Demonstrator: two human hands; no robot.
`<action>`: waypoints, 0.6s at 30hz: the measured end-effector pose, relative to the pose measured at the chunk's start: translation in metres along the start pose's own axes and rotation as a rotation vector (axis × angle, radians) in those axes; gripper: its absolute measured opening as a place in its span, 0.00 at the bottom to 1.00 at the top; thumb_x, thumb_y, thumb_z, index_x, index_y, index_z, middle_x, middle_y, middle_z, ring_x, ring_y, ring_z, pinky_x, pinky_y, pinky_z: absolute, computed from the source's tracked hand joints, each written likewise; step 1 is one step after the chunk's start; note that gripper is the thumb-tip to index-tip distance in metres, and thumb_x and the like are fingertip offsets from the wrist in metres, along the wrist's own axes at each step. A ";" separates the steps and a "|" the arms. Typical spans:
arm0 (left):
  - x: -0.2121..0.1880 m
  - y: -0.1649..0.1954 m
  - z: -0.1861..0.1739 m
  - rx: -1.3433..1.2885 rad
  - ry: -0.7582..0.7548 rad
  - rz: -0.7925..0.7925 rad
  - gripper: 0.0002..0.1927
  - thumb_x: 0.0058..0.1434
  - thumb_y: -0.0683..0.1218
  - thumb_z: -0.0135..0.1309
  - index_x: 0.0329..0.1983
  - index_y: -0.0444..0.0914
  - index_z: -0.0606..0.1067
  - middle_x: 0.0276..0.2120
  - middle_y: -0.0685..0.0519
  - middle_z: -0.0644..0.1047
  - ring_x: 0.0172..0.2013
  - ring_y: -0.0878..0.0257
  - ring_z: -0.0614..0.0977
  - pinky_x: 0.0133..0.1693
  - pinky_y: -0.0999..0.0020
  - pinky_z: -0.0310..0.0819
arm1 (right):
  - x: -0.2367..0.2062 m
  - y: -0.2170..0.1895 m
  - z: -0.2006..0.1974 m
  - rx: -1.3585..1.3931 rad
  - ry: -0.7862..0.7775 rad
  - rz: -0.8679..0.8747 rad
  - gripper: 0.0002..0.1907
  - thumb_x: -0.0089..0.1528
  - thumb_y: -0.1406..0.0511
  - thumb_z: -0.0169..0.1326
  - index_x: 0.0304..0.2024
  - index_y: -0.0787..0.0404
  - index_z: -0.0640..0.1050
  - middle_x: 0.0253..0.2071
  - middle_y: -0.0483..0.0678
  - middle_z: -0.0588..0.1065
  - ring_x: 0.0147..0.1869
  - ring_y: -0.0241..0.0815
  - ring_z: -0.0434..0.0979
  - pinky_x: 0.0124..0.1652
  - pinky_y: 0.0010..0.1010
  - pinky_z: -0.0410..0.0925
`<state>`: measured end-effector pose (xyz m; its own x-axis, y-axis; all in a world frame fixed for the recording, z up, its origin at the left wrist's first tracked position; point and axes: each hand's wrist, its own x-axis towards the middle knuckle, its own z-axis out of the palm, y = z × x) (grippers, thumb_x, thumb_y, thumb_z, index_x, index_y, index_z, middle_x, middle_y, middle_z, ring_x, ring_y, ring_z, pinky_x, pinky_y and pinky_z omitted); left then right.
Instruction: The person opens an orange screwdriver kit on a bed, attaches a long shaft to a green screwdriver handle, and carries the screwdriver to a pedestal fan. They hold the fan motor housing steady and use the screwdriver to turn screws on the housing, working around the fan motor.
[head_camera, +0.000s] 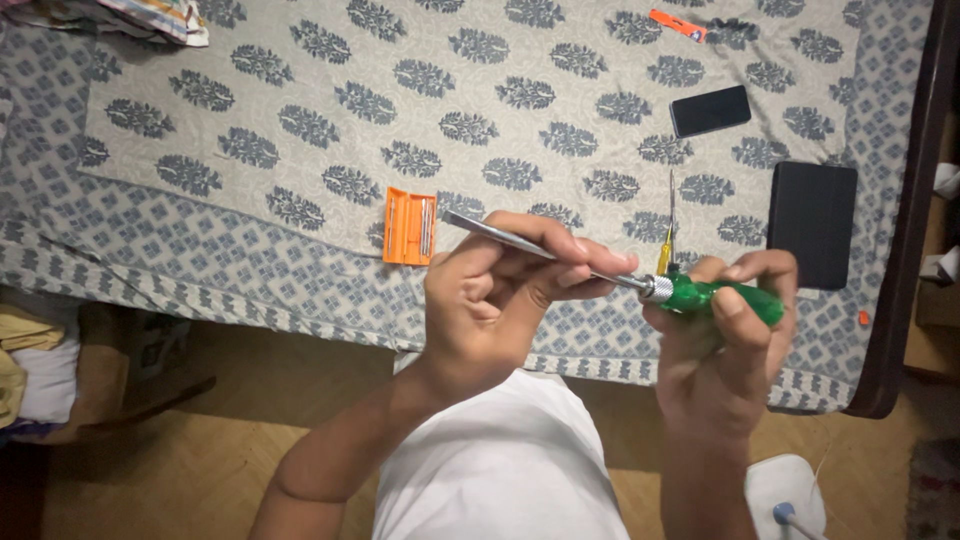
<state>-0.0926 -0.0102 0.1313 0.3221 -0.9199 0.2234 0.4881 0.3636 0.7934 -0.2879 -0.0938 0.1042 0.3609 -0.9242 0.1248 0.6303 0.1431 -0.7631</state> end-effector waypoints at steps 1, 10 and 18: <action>0.000 -0.001 0.000 -0.002 -0.002 0.003 0.06 0.77 0.32 0.47 0.54 0.30 0.68 0.48 0.38 0.80 0.55 0.52 0.84 0.59 0.62 0.84 | 0.000 -0.001 0.001 -0.014 0.006 -0.004 0.09 0.74 0.73 0.53 0.50 0.67 0.64 0.40 0.59 0.76 0.42 0.47 0.82 0.45 0.35 0.78; 0.000 -0.011 -0.002 -0.001 0.024 0.041 0.06 0.76 0.30 0.46 0.53 0.29 0.67 0.47 0.38 0.80 0.54 0.51 0.84 0.60 0.60 0.84 | -0.003 0.000 0.006 0.063 0.019 0.046 0.07 0.77 0.74 0.51 0.46 0.65 0.65 0.42 0.59 0.76 0.45 0.48 0.83 0.47 0.38 0.79; 0.001 -0.014 -0.002 0.007 0.026 0.091 0.07 0.76 0.29 0.46 0.54 0.29 0.67 0.46 0.37 0.80 0.54 0.50 0.84 0.59 0.59 0.84 | -0.011 -0.001 0.015 0.004 0.075 0.062 0.08 0.78 0.71 0.51 0.46 0.62 0.65 0.40 0.55 0.75 0.43 0.47 0.81 0.46 0.33 0.77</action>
<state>-0.0978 -0.0160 0.1190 0.3858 -0.8792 0.2797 0.4505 0.4441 0.7745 -0.2821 -0.0789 0.1128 0.3468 -0.9375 0.0294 0.6114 0.2021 -0.7651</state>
